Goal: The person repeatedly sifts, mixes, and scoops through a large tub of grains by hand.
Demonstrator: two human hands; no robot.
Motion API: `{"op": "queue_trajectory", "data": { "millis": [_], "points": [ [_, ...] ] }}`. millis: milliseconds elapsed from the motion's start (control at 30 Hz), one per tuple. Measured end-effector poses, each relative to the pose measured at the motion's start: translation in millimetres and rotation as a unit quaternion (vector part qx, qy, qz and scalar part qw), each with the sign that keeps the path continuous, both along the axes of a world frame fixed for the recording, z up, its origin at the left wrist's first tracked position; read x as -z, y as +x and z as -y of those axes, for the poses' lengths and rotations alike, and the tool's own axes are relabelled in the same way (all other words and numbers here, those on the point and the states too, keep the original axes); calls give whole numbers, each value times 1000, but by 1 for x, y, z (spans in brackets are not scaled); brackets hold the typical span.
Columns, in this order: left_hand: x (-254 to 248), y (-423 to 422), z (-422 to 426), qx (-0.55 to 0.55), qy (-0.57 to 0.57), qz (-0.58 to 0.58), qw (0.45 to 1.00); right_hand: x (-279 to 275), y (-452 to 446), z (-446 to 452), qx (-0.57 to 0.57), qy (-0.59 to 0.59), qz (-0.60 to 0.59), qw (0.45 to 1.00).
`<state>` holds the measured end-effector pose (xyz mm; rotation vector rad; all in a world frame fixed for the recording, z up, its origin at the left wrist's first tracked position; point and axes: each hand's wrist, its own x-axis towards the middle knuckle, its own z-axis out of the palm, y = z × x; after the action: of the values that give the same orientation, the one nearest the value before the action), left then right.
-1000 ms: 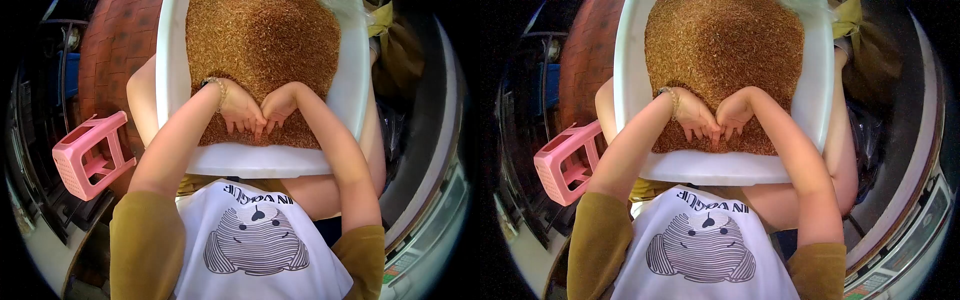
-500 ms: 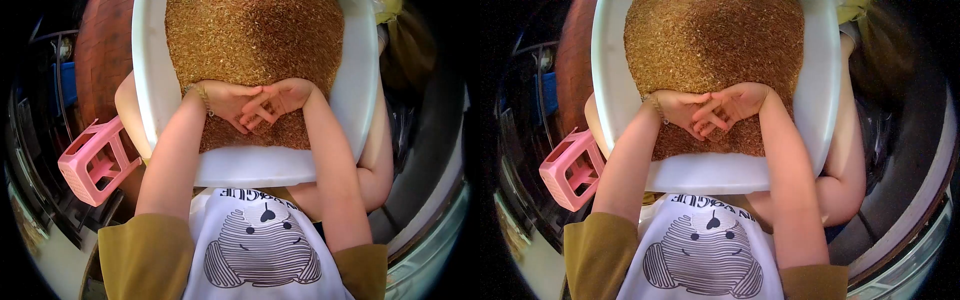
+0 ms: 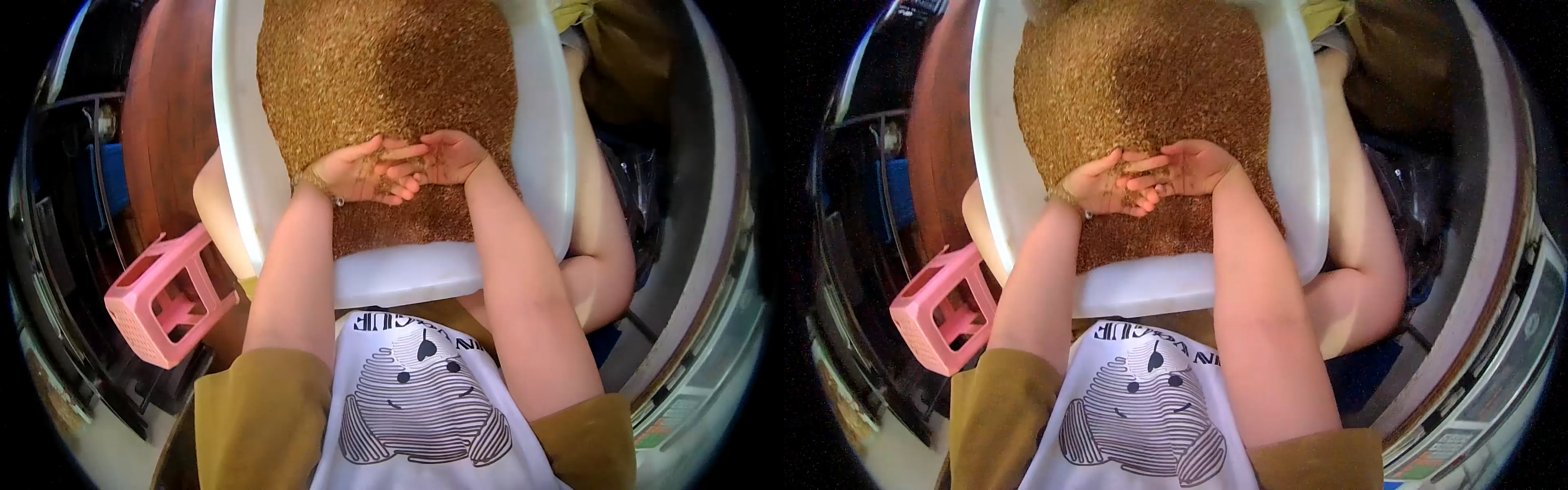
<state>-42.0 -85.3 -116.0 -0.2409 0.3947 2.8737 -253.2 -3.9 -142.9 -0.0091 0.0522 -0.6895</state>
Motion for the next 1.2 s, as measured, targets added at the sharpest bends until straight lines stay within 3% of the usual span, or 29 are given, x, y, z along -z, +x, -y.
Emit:
{"op": "queue_trajectory", "data": {
  "millis": [100,133,233,333,533,633,833,933,1067,1167,1200],
  "points": [
    [-11,4,-9,-58,-4,71,996,3,2,-11,47,67,-7,997],
    [-8,8,-13,-87,17,72,994,-7,2,-15,79,151,-57,984],
    [-9,13,-18,-128,63,110,984,-7,1,-21,91,137,-79,983],
    [-16,11,-15,-121,57,127,983,-10,1,-19,89,153,-48,983],
    [0,10,-5,-28,77,41,996,-8,-11,-13,29,161,5,987],
    [7,9,-2,-5,91,-5,996,-2,-16,-13,2,282,107,953],
    [7,9,-1,13,82,-5,997,-4,-15,-11,4,145,-30,989],
    [7,9,0,22,47,11,999,6,-15,-12,7,198,-28,980],
    [0,9,-3,-2,51,43,998,-5,-16,-8,-6,167,-53,985],
    [-9,8,-8,-44,94,75,992,-19,-17,-1,-27,113,-134,984],
    [-12,7,-8,-46,104,95,989,-26,-17,6,-62,148,-166,973]
  ]
}}
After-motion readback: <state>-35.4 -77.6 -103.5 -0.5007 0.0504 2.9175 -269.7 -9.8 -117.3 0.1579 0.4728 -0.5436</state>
